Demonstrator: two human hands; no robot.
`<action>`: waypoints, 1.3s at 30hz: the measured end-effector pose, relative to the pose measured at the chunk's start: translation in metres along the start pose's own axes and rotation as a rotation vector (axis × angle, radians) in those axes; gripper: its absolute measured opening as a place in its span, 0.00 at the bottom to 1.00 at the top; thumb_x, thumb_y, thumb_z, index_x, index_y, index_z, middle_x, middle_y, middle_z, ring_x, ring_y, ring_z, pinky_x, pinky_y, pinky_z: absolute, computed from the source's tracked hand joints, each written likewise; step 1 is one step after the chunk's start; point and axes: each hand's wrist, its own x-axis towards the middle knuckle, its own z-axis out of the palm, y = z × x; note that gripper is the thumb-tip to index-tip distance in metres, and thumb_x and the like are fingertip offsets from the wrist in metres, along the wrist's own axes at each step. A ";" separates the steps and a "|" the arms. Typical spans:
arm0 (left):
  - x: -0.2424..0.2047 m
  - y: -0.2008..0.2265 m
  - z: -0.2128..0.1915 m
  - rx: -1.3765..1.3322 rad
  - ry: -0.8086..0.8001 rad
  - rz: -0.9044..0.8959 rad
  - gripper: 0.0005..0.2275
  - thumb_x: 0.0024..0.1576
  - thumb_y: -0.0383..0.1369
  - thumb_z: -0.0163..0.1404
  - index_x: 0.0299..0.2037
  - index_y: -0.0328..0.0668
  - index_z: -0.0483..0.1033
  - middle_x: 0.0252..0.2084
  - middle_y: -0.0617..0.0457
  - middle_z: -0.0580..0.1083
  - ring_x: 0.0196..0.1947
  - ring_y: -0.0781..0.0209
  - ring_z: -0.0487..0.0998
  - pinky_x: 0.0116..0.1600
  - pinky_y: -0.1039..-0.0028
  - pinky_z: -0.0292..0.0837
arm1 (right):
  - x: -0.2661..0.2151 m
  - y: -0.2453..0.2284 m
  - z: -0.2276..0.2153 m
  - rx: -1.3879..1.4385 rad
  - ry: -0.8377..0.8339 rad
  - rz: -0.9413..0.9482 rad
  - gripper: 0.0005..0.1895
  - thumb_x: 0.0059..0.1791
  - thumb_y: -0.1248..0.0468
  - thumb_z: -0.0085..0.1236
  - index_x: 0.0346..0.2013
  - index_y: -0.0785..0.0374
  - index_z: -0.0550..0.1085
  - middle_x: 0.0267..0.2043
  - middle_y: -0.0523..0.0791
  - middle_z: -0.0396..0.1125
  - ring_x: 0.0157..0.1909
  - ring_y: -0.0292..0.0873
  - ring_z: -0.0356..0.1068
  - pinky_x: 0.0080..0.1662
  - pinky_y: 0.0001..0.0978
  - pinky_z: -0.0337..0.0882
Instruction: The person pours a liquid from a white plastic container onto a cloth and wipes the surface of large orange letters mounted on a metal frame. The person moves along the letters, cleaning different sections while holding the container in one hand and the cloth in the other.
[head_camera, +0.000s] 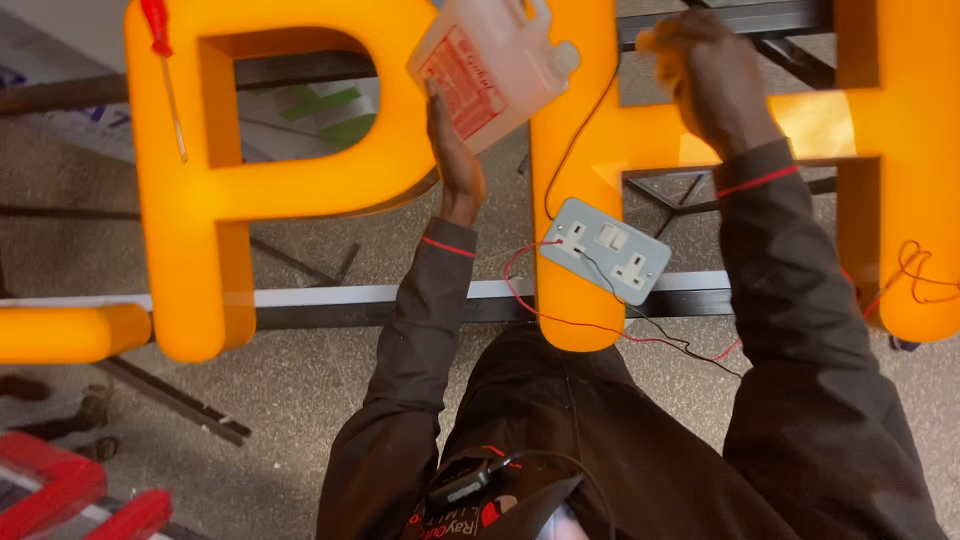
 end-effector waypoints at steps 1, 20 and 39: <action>0.002 -0.002 -0.003 0.044 -0.020 0.011 0.40 0.70 0.57 0.44 0.88 0.50 0.45 0.92 0.51 0.44 0.91 0.50 0.45 0.88 0.48 0.50 | -0.001 0.012 -0.012 -0.503 0.106 -0.515 0.41 0.35 0.94 0.46 0.60 0.79 0.87 0.66 0.60 0.80 0.66 0.64 0.78 0.53 0.57 0.85; 0.006 -0.025 0.072 -0.128 -0.297 -0.225 0.39 0.68 0.58 0.46 0.87 0.53 0.52 0.83 0.45 0.66 0.80 0.43 0.70 0.78 0.45 0.73 | -0.088 0.084 0.001 -0.470 -0.083 -0.291 0.34 0.56 0.77 0.50 0.80 0.66 0.66 0.83 0.60 0.59 0.73 0.68 0.65 0.65 0.65 0.68; 0.013 -0.044 0.125 0.167 -0.743 -0.255 0.31 0.71 0.60 0.45 0.77 0.52 0.64 0.70 0.45 0.76 0.70 0.45 0.81 0.69 0.56 0.85 | -0.141 0.100 -0.091 -0.128 0.198 0.451 0.34 0.58 0.60 0.48 0.78 0.65 0.55 0.75 0.60 0.61 0.71 0.60 0.67 0.65 0.56 0.73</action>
